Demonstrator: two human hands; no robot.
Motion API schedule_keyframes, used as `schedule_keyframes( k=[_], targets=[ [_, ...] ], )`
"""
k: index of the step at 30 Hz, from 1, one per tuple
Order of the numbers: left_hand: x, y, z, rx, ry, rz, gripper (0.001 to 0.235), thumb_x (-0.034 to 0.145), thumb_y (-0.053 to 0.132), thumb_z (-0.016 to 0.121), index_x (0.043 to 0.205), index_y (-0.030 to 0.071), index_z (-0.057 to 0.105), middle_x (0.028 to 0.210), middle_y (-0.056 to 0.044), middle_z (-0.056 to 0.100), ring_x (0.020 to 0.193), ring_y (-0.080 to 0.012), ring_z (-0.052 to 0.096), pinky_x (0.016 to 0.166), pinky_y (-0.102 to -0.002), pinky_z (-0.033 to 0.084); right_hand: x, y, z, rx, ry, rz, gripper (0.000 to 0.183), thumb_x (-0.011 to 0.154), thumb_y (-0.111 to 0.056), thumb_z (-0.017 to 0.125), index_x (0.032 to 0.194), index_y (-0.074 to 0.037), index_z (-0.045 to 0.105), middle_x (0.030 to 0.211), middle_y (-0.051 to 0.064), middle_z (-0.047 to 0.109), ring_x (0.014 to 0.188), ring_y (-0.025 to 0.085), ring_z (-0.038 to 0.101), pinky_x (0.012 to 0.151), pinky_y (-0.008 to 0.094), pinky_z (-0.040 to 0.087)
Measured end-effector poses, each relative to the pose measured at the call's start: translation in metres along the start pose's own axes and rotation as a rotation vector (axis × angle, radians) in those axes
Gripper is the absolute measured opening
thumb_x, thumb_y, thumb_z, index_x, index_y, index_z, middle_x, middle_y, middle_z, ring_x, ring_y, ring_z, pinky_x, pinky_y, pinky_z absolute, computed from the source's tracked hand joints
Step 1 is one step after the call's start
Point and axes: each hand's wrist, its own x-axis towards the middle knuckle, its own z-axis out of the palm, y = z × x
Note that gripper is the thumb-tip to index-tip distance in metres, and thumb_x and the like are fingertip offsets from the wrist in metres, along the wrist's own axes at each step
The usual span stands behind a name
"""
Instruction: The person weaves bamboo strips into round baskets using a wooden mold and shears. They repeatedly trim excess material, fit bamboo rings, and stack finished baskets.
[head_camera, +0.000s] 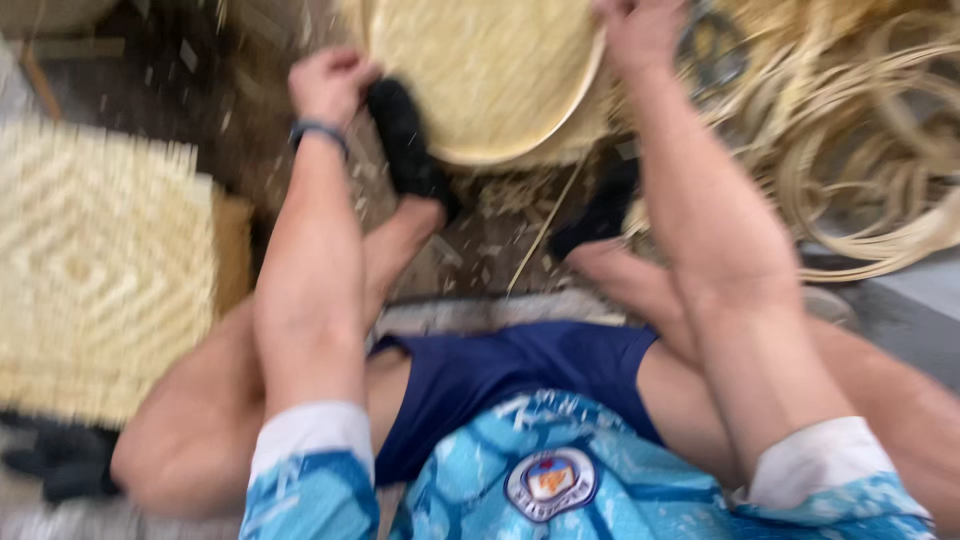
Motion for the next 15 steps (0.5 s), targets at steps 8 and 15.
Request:
schedule_keyframes(
  k=[8,15],
  targets=[
    [0.005,0.0,-0.009,-0.073,-0.031,-0.255,0.033,0.081,0.016,0.088,0.109,0.005,0.076,0.093,0.0,0.076,0.077,-0.011,0.068,0.067,-0.028,0.057,0.019,-0.074,-0.042,0.302,-0.31,0.355,0.008,0.088,-0.017,0.074,0.087,-0.012,0.08,0.084,0.007,0.078,0.078,0.018,0.075,0.077,0.034,0.058],
    [0.002,0.055,-0.007,-0.013,-0.08,-0.372,0.038,0.079,0.013,0.089,0.111,0.002,0.073,0.096,-0.008,0.075,0.074,-0.0158,0.071,0.064,-0.031,0.059,0.027,-0.117,-0.079,0.242,-0.267,0.262,0.013,0.088,-0.016,0.073,0.096,-0.007,0.078,0.095,0.013,0.076,0.091,0.027,0.072,0.086,0.039,0.056]
  ],
)
